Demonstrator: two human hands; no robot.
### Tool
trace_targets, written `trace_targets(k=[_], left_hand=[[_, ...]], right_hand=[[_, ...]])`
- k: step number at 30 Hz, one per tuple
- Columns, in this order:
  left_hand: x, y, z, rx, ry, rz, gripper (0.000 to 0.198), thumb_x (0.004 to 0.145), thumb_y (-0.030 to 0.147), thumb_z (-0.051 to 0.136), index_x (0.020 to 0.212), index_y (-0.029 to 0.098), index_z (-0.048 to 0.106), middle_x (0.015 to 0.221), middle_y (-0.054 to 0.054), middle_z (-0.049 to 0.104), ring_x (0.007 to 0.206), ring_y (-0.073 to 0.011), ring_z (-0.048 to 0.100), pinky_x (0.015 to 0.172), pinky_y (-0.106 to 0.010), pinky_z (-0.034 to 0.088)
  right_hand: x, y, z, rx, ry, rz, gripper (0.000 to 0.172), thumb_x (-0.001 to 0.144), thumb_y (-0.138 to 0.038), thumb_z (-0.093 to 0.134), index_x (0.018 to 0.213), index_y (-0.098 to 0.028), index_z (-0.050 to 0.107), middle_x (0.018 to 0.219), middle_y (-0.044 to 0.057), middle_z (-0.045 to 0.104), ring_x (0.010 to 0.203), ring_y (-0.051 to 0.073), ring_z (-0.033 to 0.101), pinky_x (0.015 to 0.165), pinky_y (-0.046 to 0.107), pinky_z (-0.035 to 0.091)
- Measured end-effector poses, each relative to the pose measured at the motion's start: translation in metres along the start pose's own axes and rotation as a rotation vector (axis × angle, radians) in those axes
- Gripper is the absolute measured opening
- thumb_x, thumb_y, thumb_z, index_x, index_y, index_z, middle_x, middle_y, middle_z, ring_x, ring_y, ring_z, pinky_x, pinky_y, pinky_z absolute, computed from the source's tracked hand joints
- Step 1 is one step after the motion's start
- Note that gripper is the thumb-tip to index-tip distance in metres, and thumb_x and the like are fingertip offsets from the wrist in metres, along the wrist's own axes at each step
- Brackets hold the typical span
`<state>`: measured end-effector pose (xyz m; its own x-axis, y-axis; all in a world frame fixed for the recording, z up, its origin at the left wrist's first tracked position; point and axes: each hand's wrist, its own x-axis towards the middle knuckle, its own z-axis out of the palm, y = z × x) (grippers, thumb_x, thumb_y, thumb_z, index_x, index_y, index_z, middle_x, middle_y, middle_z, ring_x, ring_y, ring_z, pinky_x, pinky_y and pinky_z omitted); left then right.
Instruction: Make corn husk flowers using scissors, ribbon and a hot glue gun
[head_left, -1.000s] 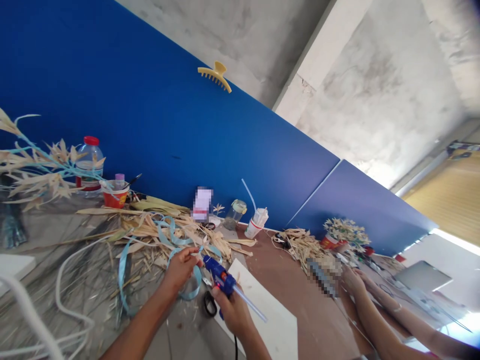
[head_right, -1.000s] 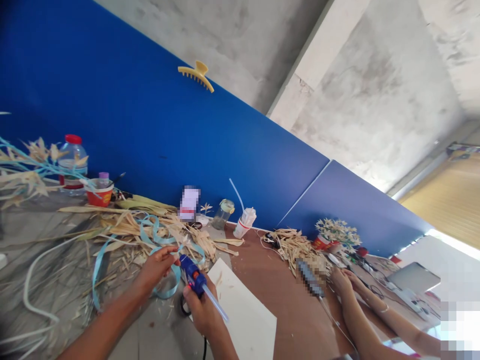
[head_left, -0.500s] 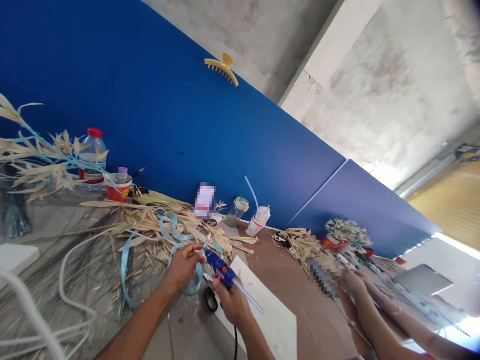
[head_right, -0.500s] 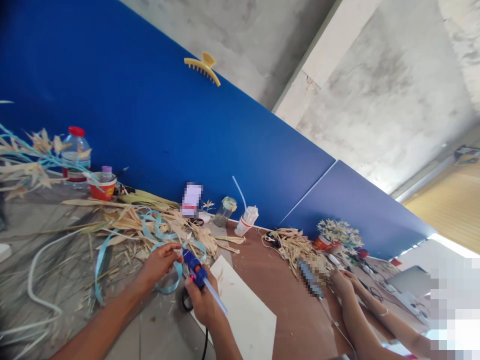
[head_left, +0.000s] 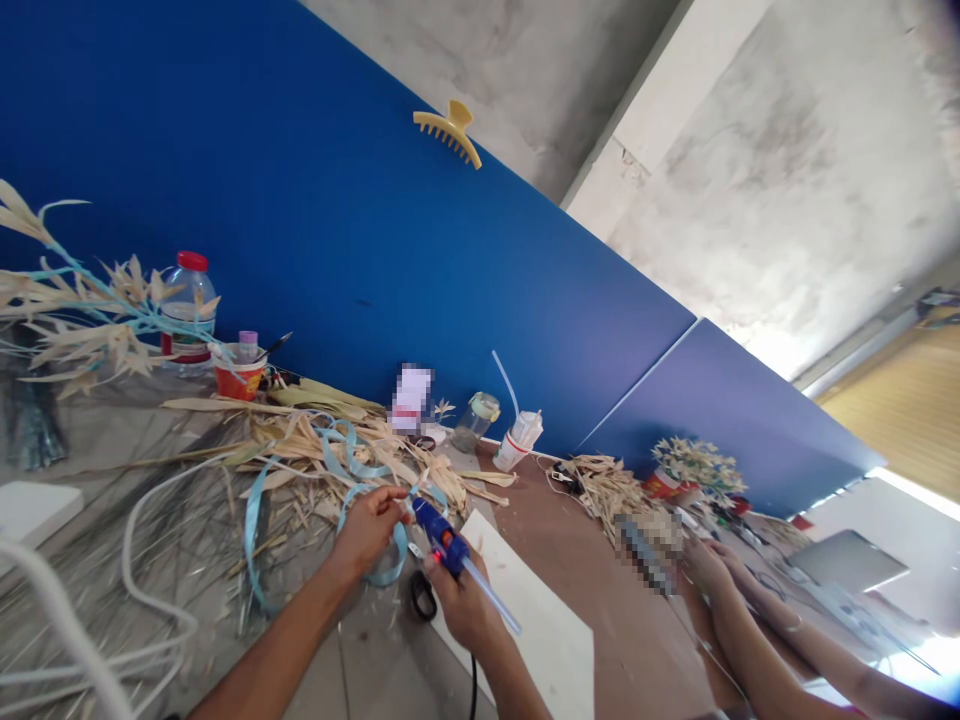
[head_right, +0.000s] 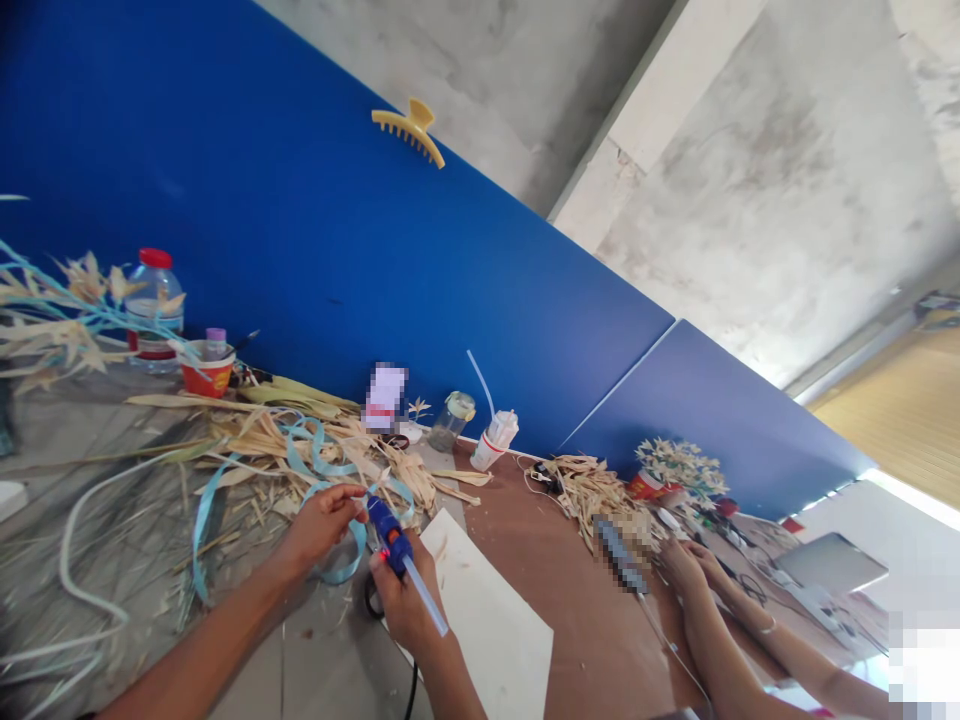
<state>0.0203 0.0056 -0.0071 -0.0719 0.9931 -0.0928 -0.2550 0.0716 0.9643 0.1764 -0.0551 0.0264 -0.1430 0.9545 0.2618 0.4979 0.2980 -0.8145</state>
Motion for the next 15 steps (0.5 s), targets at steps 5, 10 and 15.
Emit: trace_targets(k=[5, 10, 15], left_hand=[[0.0, 0.0, -0.001, 0.045, 0.007, 0.021, 0.04, 0.056, 0.039, 0.06, 0.087, 0.014, 0.065, 0.055, 0.001, 0.063, 0.038, -0.0097, 0.04, 0.042, -0.023, 0.027], [-0.001, 0.004, 0.0, 0.067, 0.011, 0.026, 0.04, 0.057, 0.037, 0.057, 0.088, 0.013, 0.065, 0.056, 0.0, 0.065, 0.039, -0.01, 0.04, 0.042, -0.024, 0.027], [-0.002, 0.005, 0.0, 0.057, 0.018, 0.023, 0.038, 0.057, 0.036, 0.058, 0.087, 0.013, 0.064, 0.055, 0.0, 0.065, 0.038, -0.0099, 0.04, 0.041, -0.023, 0.029]], right_hand=[[-0.001, 0.009, 0.004, -0.023, 0.012, -0.05, 0.011, 0.08, -0.029, 0.056, 0.081, -0.018, 0.058, 0.067, 0.0, 0.058, 0.061, 0.014, 0.052, 0.057, 0.023, 0.044], [-0.001, 0.015, 0.006, -0.042, 0.02, -0.072, 0.01, 0.081, -0.028, 0.056, 0.081, -0.019, 0.058, 0.068, 0.0, 0.058, 0.061, 0.014, 0.053, 0.057, 0.024, 0.044], [-0.002, 0.01, 0.005, -0.041, 0.02, -0.042, 0.013, 0.081, -0.032, 0.056, 0.079, -0.019, 0.058, 0.066, 0.0, 0.059, 0.06, 0.015, 0.053, 0.056, 0.024, 0.044]])
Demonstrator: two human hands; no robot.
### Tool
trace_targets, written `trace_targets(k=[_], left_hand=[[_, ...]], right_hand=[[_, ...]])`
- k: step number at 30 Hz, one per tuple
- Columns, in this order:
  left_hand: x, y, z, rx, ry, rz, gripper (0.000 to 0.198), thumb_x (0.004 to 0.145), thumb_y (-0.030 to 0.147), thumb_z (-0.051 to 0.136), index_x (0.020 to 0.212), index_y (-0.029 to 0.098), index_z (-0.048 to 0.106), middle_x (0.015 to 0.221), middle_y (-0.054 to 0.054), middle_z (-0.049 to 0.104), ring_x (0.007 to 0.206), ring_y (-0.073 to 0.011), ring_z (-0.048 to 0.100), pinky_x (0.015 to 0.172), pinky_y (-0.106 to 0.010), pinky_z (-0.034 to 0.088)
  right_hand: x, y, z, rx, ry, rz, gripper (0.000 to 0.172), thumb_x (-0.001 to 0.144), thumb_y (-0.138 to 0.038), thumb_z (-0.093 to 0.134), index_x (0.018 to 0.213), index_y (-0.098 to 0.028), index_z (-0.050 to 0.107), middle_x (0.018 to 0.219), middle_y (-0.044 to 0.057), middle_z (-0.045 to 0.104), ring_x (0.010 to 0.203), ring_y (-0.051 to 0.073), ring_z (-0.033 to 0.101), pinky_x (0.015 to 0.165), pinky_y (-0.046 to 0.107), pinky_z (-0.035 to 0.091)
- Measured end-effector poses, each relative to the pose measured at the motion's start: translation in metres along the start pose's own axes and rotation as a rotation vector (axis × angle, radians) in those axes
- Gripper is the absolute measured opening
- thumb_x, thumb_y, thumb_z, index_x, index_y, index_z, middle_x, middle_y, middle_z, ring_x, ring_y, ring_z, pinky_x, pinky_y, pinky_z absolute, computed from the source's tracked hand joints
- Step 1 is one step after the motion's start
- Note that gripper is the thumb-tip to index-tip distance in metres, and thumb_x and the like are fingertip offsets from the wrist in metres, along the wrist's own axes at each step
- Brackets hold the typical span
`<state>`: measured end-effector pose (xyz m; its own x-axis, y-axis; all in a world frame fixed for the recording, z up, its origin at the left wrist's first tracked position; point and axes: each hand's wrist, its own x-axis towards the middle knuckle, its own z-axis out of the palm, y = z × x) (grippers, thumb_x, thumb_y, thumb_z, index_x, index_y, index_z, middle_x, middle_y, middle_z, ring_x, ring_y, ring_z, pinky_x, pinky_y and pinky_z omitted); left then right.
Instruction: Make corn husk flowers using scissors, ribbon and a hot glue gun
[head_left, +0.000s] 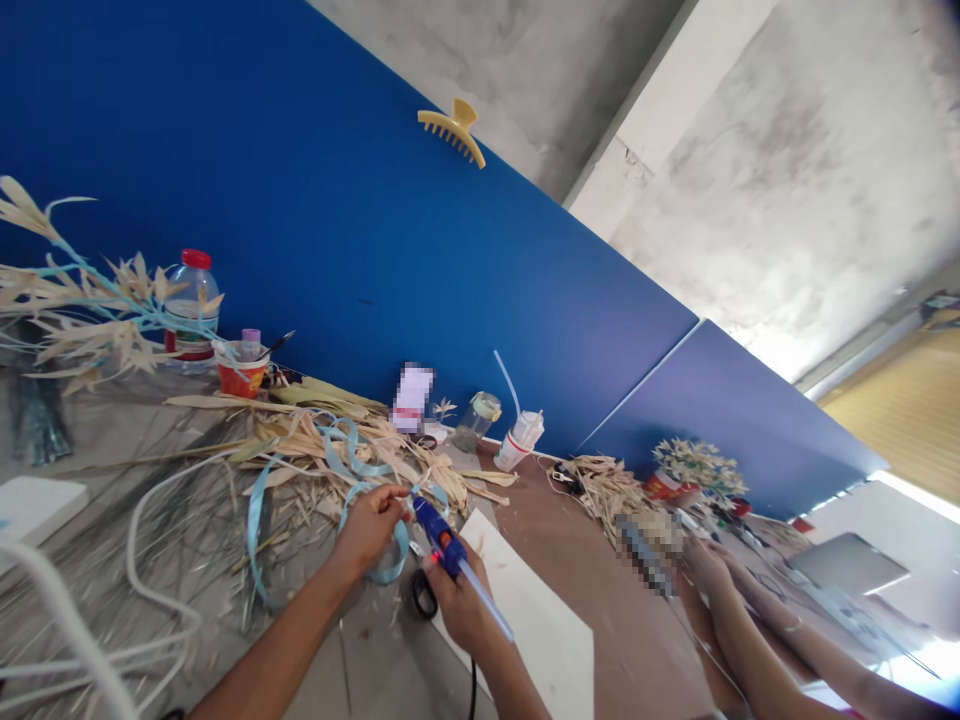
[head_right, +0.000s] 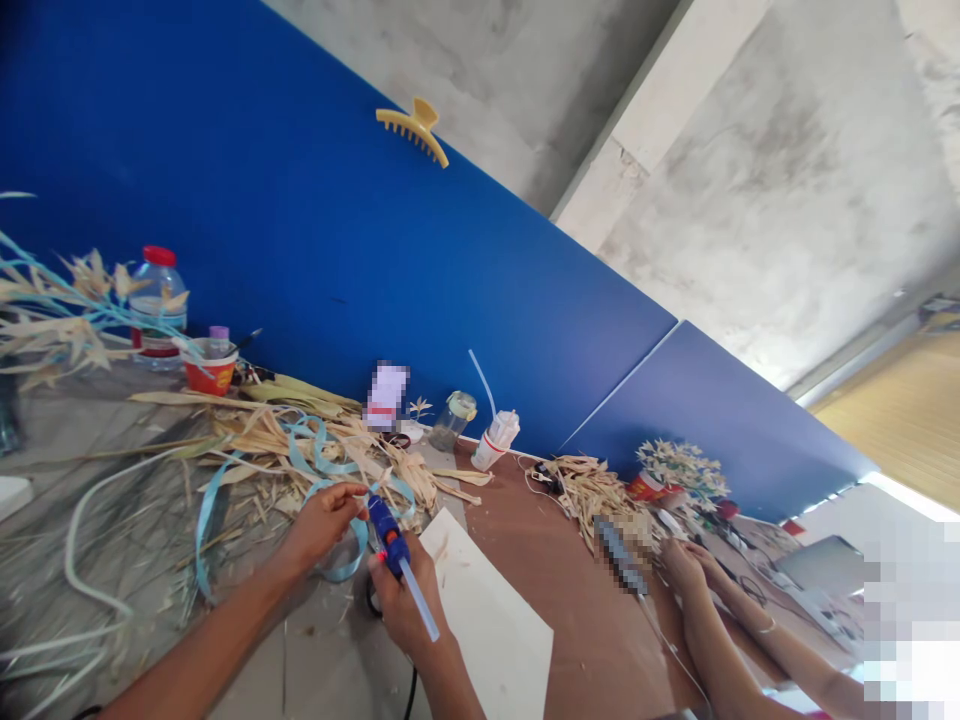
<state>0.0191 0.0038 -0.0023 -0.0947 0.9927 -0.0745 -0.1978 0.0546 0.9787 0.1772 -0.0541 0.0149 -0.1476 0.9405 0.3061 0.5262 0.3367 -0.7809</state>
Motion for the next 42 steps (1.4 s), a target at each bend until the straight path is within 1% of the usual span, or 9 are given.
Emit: trace_targets(k=[6, 10, 13, 16, 21, 27, 30, 35, 42], left_hand=[[0.001, -0.004, 0.0, -0.061, -0.016, 0.007, 0.042, 0.056, 0.035, 0.062, 0.093, 0.013, 0.063, 0.055, 0.0, 0.065, 0.036, -0.0084, 0.038, 0.04, -0.022, 0.028], [0.001, -0.002, -0.001, -0.069, -0.018, 0.003, 0.044, 0.056, 0.033, 0.063, 0.095, 0.014, 0.061, 0.052, 0.002, 0.064, 0.036, -0.0082, 0.037, 0.04, -0.022, 0.027], [0.001, -0.001, 0.0, -0.079, -0.015, -0.006, 0.044, 0.055, 0.033, 0.064, 0.095, 0.014, 0.061, 0.051, 0.002, 0.063, 0.035, -0.0077, 0.035, 0.04, -0.022, 0.025], [0.001, -0.002, 0.0, -0.095, -0.012, 0.005, 0.044, 0.055, 0.034, 0.065, 0.094, 0.014, 0.062, 0.05, 0.002, 0.062, 0.036, -0.0078, 0.035, 0.041, -0.022, 0.024], [0.002, -0.002, 0.001, -0.104, -0.014, -0.019, 0.046, 0.054, 0.039, 0.065, 0.092, 0.013, 0.063, 0.051, 0.002, 0.062, 0.037, -0.0075, 0.034, 0.041, -0.022, 0.023], [0.003, -0.004, 0.001, -0.106, -0.017, -0.003, 0.039, 0.056, 0.04, 0.063, 0.086, 0.014, 0.064, 0.053, 0.001, 0.062, 0.037, -0.0079, 0.036, 0.04, -0.022, 0.025], [0.004, -0.007, 0.001, -0.094, -0.003, 0.018, 0.037, 0.058, 0.04, 0.063, 0.084, 0.015, 0.062, 0.052, 0.002, 0.061, 0.036, -0.0073, 0.036, 0.039, -0.022, 0.025], [0.002, -0.006, 0.002, -0.087, -0.019, 0.027, 0.038, 0.06, 0.039, 0.063, 0.09, 0.018, 0.054, 0.052, 0.004, 0.062, 0.034, -0.007, 0.035, 0.039, -0.021, 0.024], [-0.005, 0.003, 0.005, -0.088, 0.005, 0.027, 0.047, 0.058, 0.039, 0.066, 0.096, 0.021, 0.045, 0.054, 0.005, 0.061, 0.033, -0.0077, 0.037, 0.039, -0.02, 0.026]], right_hand=[[-0.005, 0.007, -0.012, 0.035, -0.026, 0.074, 0.029, 0.084, -0.041, 0.054, 0.091, -0.016, 0.066, 0.077, 0.006, 0.066, 0.072, 0.02, 0.06, 0.068, 0.029, 0.049], [-0.011, 0.018, -0.025, -0.037, 0.082, 0.106, 0.033, 0.083, -0.046, 0.055, 0.092, -0.017, 0.068, 0.083, 0.008, 0.068, 0.079, 0.023, 0.062, 0.073, 0.032, 0.049], [-0.015, 0.026, -0.04, -0.149, 0.151, 0.109, 0.027, 0.082, -0.042, 0.057, 0.087, -0.017, 0.065, 0.078, 0.007, 0.067, 0.072, 0.021, 0.061, 0.066, 0.029, 0.048], [-0.021, 0.04, -0.056, -0.3, 0.119, 0.083, 0.022, 0.08, -0.039, 0.057, 0.079, -0.018, 0.061, 0.072, 0.006, 0.063, 0.065, 0.019, 0.06, 0.06, 0.028, 0.046], [-0.03, 0.076, -0.078, -0.511, 0.121, 0.157, 0.02, 0.076, -0.032, 0.057, 0.086, -0.017, 0.064, 0.082, 0.01, 0.065, 0.075, 0.024, 0.064, 0.066, 0.032, 0.047], [-0.035, 0.098, -0.095, -0.53, 0.058, 0.308, 0.038, 0.066, -0.033, 0.063, 0.1, -0.017, 0.067, 0.097, 0.011, 0.064, 0.072, 0.022, 0.063, 0.069, 0.034, 0.05], [-0.03, 0.091, -0.099, -0.458, 0.117, 0.266, 0.045, 0.068, -0.038, 0.061, 0.107, -0.017, 0.066, 0.102, 0.012, 0.063, 0.07, 0.02, 0.061, 0.069, 0.035, 0.051], [-0.013, 0.063, -0.093, -0.299, 0.33, 0.198, 0.043, 0.071, -0.044, 0.059, 0.103, -0.017, 0.068, 0.088, 0.009, 0.064, 0.071, 0.021, 0.059, 0.069, 0.035, 0.05], [0.014, 0.01, -0.042, 0.258, 0.16, 0.334, 0.038, 0.072, -0.051, 0.062, 0.086, -0.016, 0.07, 0.075, 0.005, 0.066, 0.069, 0.018, 0.057, 0.061, 0.027, 0.044]])
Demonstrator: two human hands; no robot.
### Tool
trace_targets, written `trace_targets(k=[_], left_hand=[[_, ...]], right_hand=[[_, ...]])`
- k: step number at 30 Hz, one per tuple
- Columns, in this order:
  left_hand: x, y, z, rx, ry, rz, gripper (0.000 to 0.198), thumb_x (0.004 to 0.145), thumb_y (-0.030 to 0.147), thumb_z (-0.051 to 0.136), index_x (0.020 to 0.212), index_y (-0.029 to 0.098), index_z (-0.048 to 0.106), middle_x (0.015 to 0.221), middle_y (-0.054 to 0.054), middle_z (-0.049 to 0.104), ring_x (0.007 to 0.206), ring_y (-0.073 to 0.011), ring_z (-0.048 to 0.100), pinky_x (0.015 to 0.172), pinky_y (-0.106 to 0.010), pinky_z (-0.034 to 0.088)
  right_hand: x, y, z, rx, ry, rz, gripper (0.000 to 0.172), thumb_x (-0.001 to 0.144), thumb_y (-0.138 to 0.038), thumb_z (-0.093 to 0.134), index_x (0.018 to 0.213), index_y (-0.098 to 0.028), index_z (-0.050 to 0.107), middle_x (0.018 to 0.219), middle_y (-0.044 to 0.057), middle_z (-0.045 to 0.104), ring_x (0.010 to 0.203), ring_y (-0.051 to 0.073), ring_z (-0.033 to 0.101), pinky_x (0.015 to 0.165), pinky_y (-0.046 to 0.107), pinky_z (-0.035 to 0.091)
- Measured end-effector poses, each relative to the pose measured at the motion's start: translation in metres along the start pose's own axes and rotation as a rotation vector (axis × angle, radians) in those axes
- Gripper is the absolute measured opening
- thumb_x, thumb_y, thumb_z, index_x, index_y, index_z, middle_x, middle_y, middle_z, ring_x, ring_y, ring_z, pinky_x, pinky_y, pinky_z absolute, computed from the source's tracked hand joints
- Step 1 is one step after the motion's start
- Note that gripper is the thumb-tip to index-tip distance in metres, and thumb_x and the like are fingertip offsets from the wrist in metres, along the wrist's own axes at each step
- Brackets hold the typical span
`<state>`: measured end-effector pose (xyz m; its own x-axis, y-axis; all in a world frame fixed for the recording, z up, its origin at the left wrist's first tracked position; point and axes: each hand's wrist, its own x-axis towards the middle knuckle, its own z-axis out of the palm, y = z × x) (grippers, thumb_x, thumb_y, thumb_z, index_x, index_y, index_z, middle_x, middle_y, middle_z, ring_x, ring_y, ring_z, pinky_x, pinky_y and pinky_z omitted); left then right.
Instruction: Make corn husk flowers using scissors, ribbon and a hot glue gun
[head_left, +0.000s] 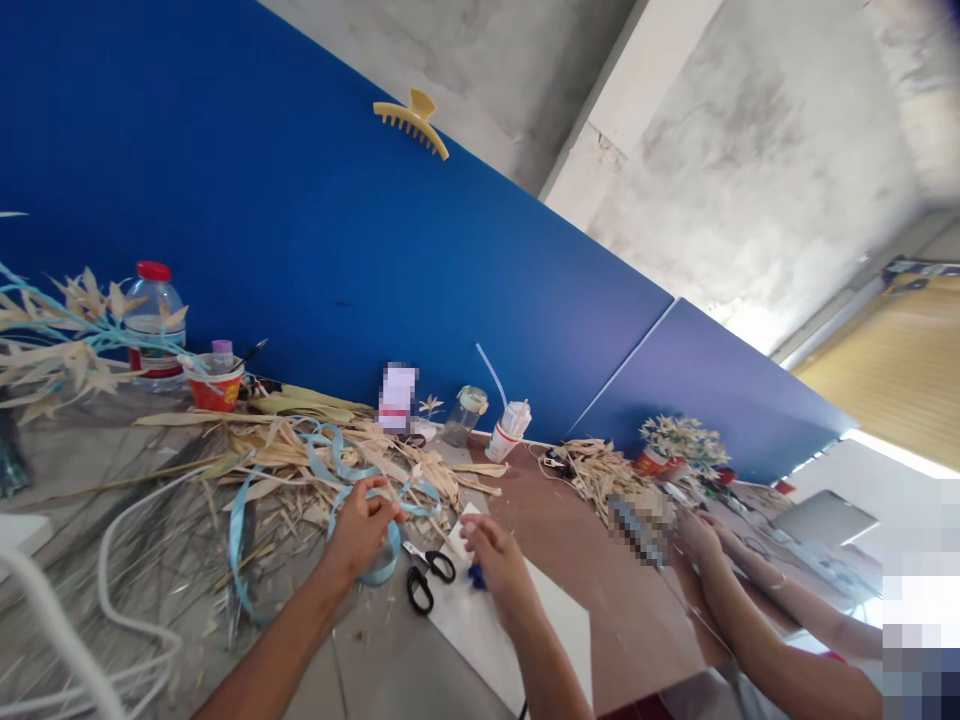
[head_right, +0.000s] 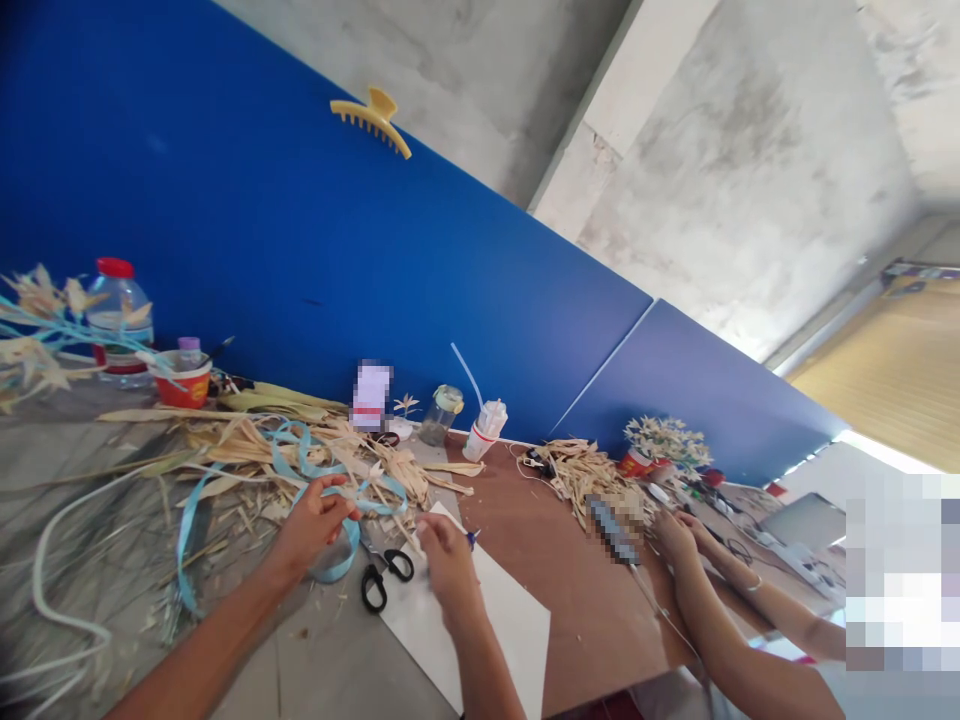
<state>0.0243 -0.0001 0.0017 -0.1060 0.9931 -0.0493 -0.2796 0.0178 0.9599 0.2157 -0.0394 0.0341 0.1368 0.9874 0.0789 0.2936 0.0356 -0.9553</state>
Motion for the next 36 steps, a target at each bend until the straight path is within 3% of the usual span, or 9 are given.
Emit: trace_targets(k=[4, 7, 10, 15, 22, 28, 36], left_hand=[[-0.002, 0.001, 0.001, -0.005, -0.053, 0.014, 0.052, 0.06, 0.039, 0.065, 0.102, 0.02, 0.042, 0.054, 0.005, 0.063, 0.033, -0.008, 0.037, 0.039, -0.019, 0.024], [-0.002, 0.002, 0.001, 0.003, -0.078, 0.025, 0.055, 0.061, 0.038, 0.065, 0.107, 0.019, 0.041, 0.053, 0.005, 0.063, 0.032, -0.0083, 0.036, 0.038, -0.019, 0.022], [-0.003, 0.001, 0.001, -0.005, -0.099, 0.036, 0.058, 0.061, 0.038, 0.065, 0.11, 0.019, 0.04, 0.053, 0.006, 0.063, 0.031, -0.0083, 0.036, 0.038, -0.019, 0.021], [-0.003, 0.002, 0.003, -0.001, -0.122, 0.033, 0.058, 0.062, 0.038, 0.064, 0.11, 0.018, 0.04, 0.053, 0.005, 0.064, 0.033, -0.0077, 0.035, 0.039, -0.019, 0.022], [-0.004, 0.008, 0.002, -0.029, -0.123, -0.032, 0.058, 0.059, 0.038, 0.063, 0.109, 0.019, 0.04, 0.051, 0.005, 0.063, 0.033, -0.0076, 0.035, 0.039, -0.019, 0.023], [-0.007, 0.011, 0.003, -0.017, -0.142, -0.038, 0.057, 0.059, 0.038, 0.063, 0.108, 0.02, 0.041, 0.051, 0.006, 0.063, 0.033, -0.0077, 0.035, 0.039, -0.019, 0.022], [-0.005, 0.004, 0.003, -0.036, -0.18, -0.04, 0.059, 0.061, 0.038, 0.062, 0.112, 0.017, 0.041, 0.051, 0.005, 0.063, 0.033, -0.0076, 0.035, 0.04, -0.02, 0.022]], right_hand=[[0.013, -0.014, 0.045, 0.116, -0.12, 0.063, 0.032, 0.071, -0.049, 0.063, 0.074, -0.017, 0.065, 0.062, -0.002, 0.058, 0.059, 0.013, 0.05, 0.054, 0.023, 0.036], [0.028, -0.018, 0.067, 0.154, -0.108, 0.066, 0.029, 0.067, -0.044, 0.066, 0.07, -0.017, 0.061, 0.06, -0.003, 0.055, 0.059, 0.012, 0.049, 0.054, 0.023, 0.035], [0.038, -0.017, 0.078, 0.242, -0.041, 0.054, 0.031, 0.06, -0.038, 0.07, 0.08, -0.018, 0.058, 0.065, -0.004, 0.058, 0.064, 0.013, 0.053, 0.057, 0.023, 0.038], [0.042, -0.013, 0.082, 0.386, -0.011, 0.088, 0.057, 0.054, -0.024, 0.069, 0.107, -0.019, 0.048, 0.066, -0.006, 0.059, 0.063, 0.014, 0.057, 0.059, 0.025, 0.042], [0.041, -0.012, 0.075, 0.461, -0.086, 0.064, 0.057, 0.055, -0.016, 0.064, 0.109, -0.02, 0.045, 0.066, -0.007, 0.061, 0.062, 0.013, 0.058, 0.061, 0.025, 0.042], [0.04, -0.014, 0.073, 0.362, -0.069, 0.047, 0.064, 0.061, -0.023, 0.068, 0.119, -0.019, 0.043, 0.07, -0.005, 0.062, 0.067, 0.016, 0.061, 0.064, 0.027, 0.044], [0.046, -0.01, 0.074, 0.266, -0.092, -0.025, 0.075, 0.061, -0.016, 0.064, 0.13, -0.016, 0.036, 0.068, -0.006, 0.061, 0.063, 0.015, 0.059, 0.062, 0.027, 0.044]])
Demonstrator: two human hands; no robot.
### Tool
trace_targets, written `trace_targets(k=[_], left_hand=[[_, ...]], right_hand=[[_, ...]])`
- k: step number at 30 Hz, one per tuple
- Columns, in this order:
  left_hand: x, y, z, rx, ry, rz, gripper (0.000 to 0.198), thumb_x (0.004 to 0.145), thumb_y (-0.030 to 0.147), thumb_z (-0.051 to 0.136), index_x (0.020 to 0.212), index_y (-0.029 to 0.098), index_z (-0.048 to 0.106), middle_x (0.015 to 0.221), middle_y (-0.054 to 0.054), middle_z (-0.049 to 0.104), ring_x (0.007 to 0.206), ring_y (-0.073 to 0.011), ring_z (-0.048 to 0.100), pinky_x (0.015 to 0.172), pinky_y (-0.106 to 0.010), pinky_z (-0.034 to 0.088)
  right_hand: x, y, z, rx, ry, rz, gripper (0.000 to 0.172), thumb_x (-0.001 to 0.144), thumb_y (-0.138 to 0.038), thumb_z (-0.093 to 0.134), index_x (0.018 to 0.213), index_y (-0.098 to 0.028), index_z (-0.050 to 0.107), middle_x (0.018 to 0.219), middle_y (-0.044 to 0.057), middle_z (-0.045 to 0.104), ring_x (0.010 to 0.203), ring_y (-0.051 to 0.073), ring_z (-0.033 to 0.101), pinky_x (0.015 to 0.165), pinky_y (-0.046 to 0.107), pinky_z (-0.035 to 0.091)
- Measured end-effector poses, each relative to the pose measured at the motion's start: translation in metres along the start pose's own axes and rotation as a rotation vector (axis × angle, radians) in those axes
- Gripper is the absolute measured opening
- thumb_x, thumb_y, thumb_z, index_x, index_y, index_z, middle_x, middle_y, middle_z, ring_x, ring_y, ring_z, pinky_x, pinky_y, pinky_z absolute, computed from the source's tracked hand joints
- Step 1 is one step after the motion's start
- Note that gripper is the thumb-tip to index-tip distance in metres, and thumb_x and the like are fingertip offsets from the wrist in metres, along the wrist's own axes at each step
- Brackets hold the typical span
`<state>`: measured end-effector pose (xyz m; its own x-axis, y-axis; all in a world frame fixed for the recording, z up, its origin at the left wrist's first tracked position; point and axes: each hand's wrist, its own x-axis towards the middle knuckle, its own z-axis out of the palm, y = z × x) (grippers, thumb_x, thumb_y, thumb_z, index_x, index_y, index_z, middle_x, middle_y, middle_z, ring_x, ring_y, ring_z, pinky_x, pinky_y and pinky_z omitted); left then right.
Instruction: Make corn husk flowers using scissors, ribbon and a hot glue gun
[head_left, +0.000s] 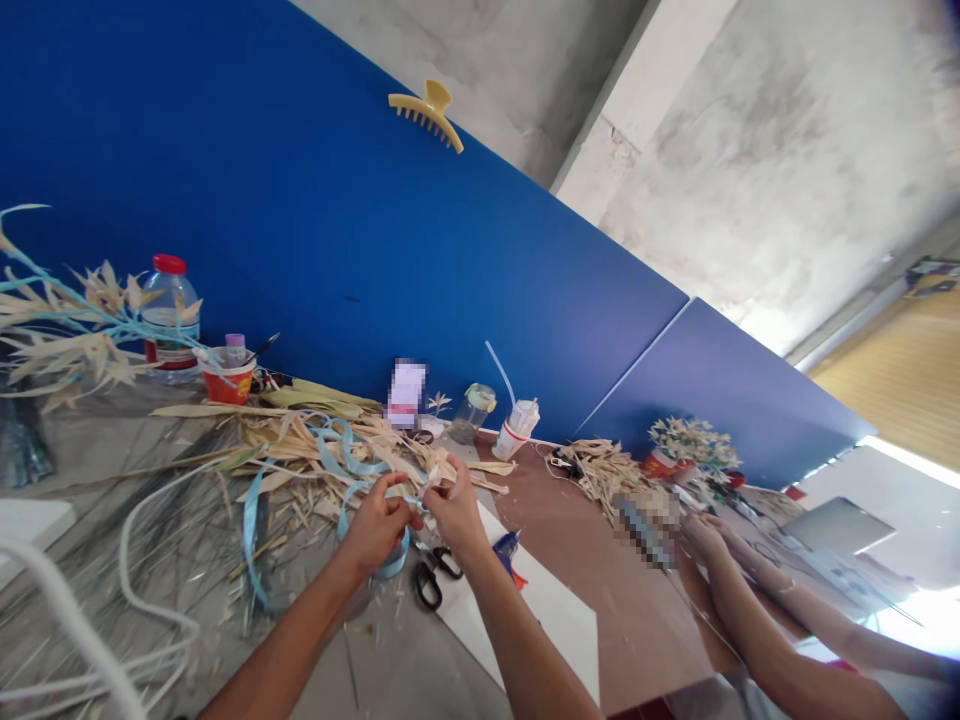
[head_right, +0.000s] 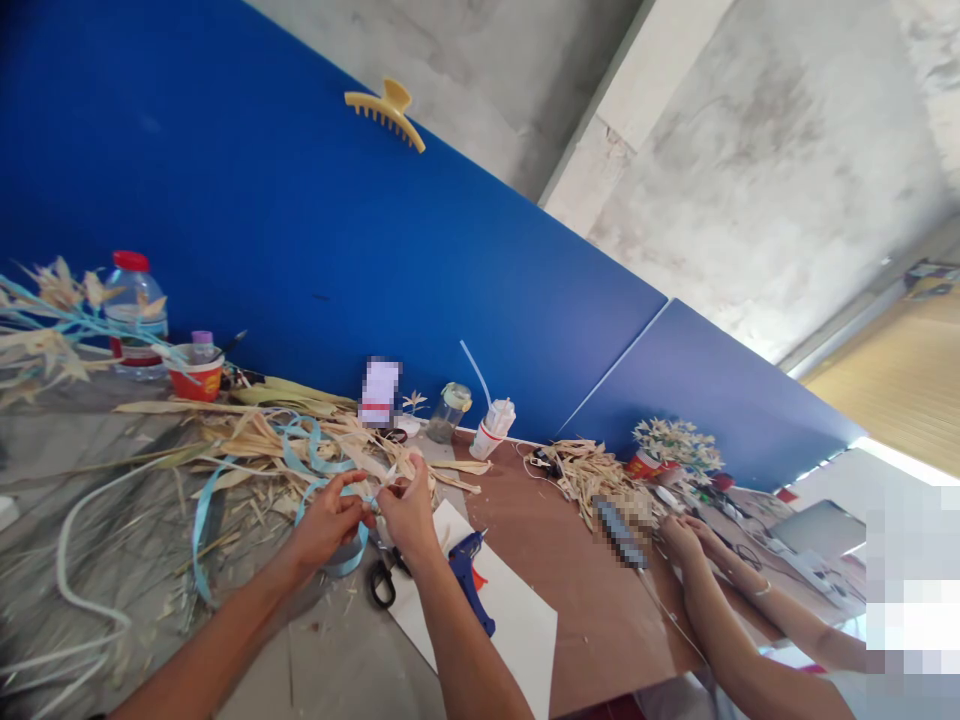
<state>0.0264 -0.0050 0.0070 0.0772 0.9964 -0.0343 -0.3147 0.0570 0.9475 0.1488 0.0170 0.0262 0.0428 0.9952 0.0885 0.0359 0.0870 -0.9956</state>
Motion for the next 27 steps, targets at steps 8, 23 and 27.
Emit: trace_targets(k=[8, 23, 27], left_hand=[[-0.003, 0.006, -0.002, -0.072, 0.011, 0.011, 0.055, 0.062, 0.036, 0.064, 0.109, 0.018, 0.044, 0.056, 0.004, 0.064, 0.035, -0.0068, 0.038, 0.041, -0.019, 0.022], [-0.012, 0.011, -0.005, -0.418, -0.127, -0.138, 0.055, 0.065, 0.028, 0.074, 0.114, 0.019, 0.05, 0.057, 0.005, 0.061, 0.037, -0.0029, 0.037, 0.044, -0.016, 0.023], [-0.014, 0.013, -0.006, -0.516, -0.135, -0.17, 0.049, 0.068, 0.02, 0.073, 0.112, 0.018, 0.052, 0.056, 0.006, 0.06, 0.036, -0.0016, 0.035, 0.047, -0.017, 0.031]], right_hand=[[-0.01, -0.009, -0.019, 0.205, -0.229, 0.092, 0.08, 0.059, -0.014, 0.069, 0.13, -0.022, 0.034, 0.075, -0.004, 0.069, 0.068, 0.016, 0.064, 0.068, 0.03, 0.046], [-0.01, -0.003, -0.004, 0.554, -0.293, 0.174, 0.032, 0.056, -0.018, 0.079, 0.08, -0.021, 0.057, 0.067, -0.003, 0.062, 0.061, 0.012, 0.058, 0.061, 0.024, 0.045], [-0.01, -0.002, -0.004, 0.584, -0.307, 0.145, 0.044, 0.057, -0.015, 0.078, 0.095, -0.022, 0.058, 0.07, -0.005, 0.063, 0.064, 0.011, 0.06, 0.063, 0.022, 0.045]])
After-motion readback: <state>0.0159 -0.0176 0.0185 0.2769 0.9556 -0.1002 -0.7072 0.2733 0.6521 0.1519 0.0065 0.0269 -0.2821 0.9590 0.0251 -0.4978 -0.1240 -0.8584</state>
